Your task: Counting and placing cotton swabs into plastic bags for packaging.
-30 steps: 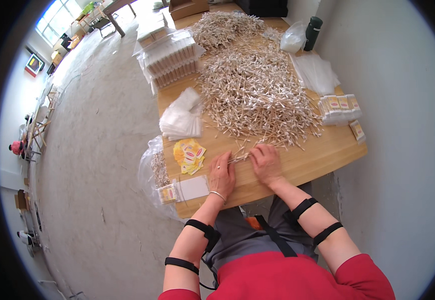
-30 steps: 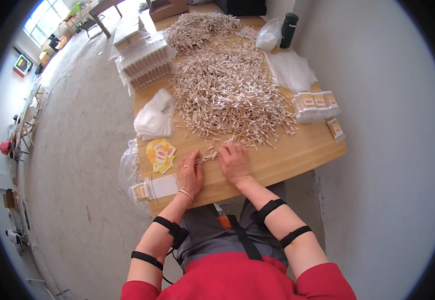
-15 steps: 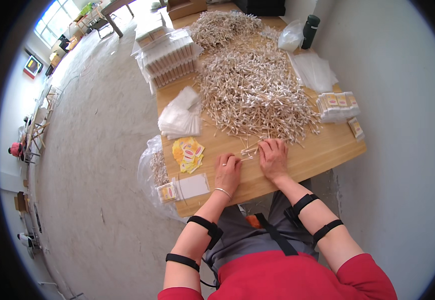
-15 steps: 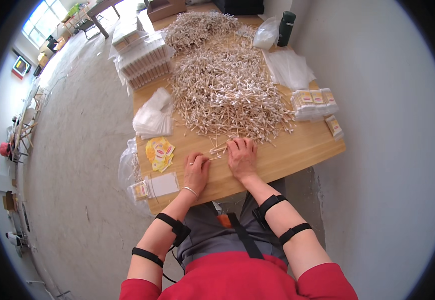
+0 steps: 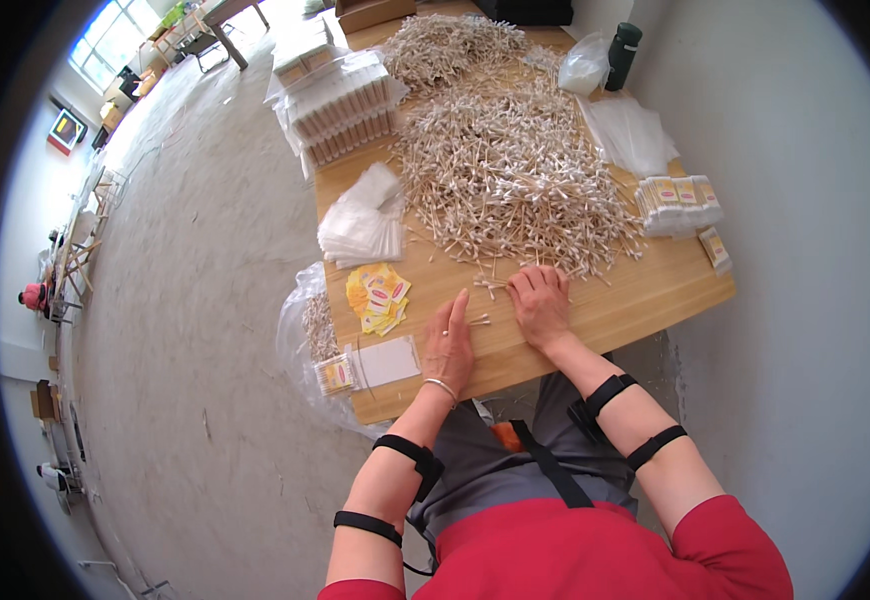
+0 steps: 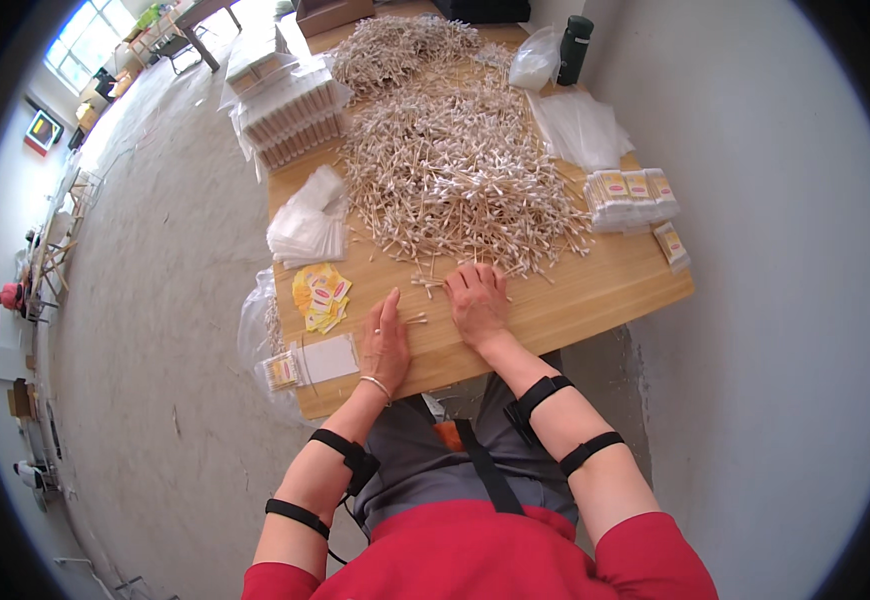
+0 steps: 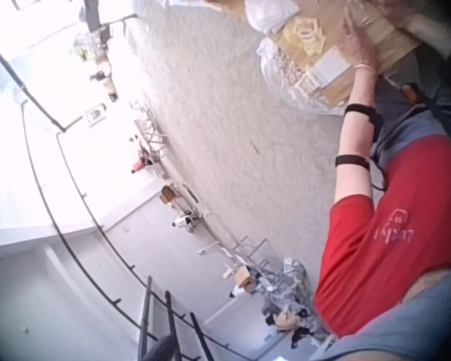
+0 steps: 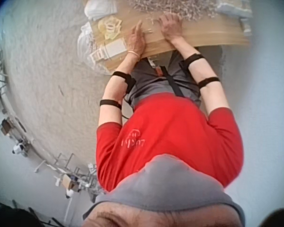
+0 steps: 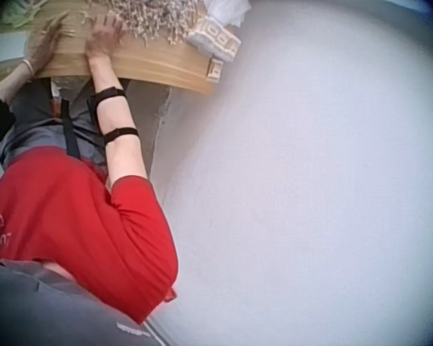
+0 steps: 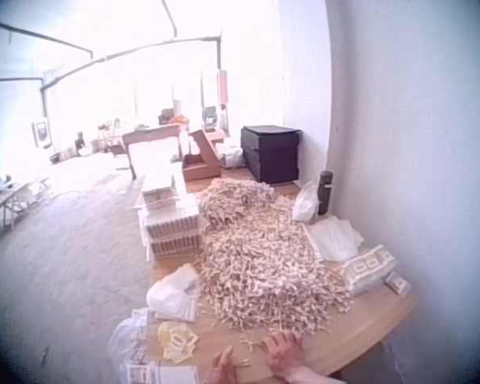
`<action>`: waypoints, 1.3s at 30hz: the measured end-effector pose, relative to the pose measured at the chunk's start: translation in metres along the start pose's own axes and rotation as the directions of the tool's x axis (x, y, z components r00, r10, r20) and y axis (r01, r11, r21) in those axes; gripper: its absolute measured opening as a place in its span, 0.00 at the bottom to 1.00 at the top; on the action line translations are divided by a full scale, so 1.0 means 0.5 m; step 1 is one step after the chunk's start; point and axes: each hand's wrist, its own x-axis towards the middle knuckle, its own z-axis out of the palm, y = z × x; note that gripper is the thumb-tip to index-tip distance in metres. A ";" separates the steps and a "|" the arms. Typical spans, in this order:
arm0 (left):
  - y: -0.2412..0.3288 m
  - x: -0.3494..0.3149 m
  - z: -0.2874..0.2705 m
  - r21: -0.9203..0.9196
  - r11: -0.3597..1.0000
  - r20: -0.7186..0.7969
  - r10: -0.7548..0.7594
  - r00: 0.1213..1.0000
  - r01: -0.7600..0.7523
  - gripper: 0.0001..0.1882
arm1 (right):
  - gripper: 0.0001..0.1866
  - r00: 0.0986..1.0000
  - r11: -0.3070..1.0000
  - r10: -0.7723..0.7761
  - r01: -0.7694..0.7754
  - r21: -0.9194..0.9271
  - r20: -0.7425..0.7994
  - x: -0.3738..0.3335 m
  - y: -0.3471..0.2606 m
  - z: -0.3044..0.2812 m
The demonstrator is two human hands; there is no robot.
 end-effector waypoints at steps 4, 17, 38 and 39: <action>-0.006 0.000 0.009 -0.089 0.994 0.058 0.074 0.996 -0.068 0.33 | 0.06 1.000 0.994 -0.003 0.000 0.110 0.024 0.005 -0.019 0.010; -0.019 -0.004 0.001 0.020 0.998 0.081 0.060 0.995 -0.062 0.30 | 0.05 0.994 0.974 0.097 -0.104 0.199 0.044 0.003 -0.056 0.029; -0.004 0.005 -0.012 -0.007 1.000 0.064 0.016 0.998 -0.016 0.17 | 0.05 0.988 0.942 0.153 -0.143 0.304 -0.007 -0.006 -0.043 0.037; 0.002 0.007 -0.012 -0.025 1.000 0.040 0.008 0.999 -0.007 0.16 | 0.05 0.980 0.946 0.195 -0.179 0.270 -0.031 -0.005 -0.042 0.039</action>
